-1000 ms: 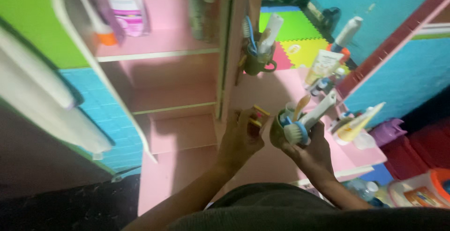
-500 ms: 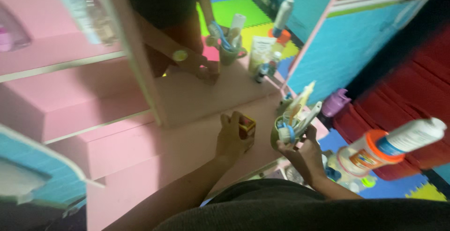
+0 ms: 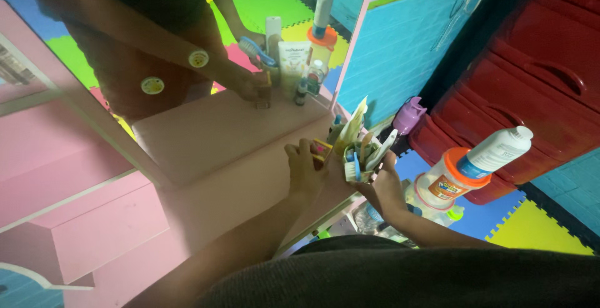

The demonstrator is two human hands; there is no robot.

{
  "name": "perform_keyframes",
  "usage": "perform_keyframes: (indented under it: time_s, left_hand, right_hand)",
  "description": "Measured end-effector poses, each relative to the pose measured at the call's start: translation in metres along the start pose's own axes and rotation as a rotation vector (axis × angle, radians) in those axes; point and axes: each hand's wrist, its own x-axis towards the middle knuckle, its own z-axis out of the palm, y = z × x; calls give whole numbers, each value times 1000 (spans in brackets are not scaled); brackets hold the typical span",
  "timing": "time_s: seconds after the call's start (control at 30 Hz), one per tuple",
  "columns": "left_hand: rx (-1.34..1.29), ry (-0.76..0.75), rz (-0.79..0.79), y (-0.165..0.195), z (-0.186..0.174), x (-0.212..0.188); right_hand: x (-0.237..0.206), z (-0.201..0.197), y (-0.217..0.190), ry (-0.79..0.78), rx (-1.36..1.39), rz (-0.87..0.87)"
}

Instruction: The person removes bottles, containers and toiletry items from a pink vanity dresser with a mirror, placing them on the floor and lower shelves, then wipes the empty shelves and edges using baby wipes. They handle each item one at a time and stack bottles on a lower surface as they clear the compartments.

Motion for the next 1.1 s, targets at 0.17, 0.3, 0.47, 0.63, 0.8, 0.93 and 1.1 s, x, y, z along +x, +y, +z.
perform_keyframes:
  time_s: [0.17, 0.3, 0.47, 0.63, 0.8, 0.93, 1.1]
  left_hand:
    - [36, 33, 105, -11, 9, 12]
    - [27, -28, 77, -8, -5, 8]
    - [66, -32, 41, -3, -47, -1]
    - [99, 127, 90, -13, -107, -10]
    - [-31, 254, 71, -18, -194, -14]
    - [-82, 382, 46, 3, -280, -22]
    - [-231, 440, -177, 44, -377, -35]
  right_hand:
    - [6, 3, 13, 18, -44, -3]
    - [13, 17, 30, 31, -33, -79]
    - [20, 40, 60, 51, 113, -323]
    - [14, 57, 80, 245, 247, 315]
    - [0, 68, 46, 169, 498, 591]
    - [-12, 84, -48, 371, 375, 152]
    - [-21, 123, -196, 275, 542, -362]
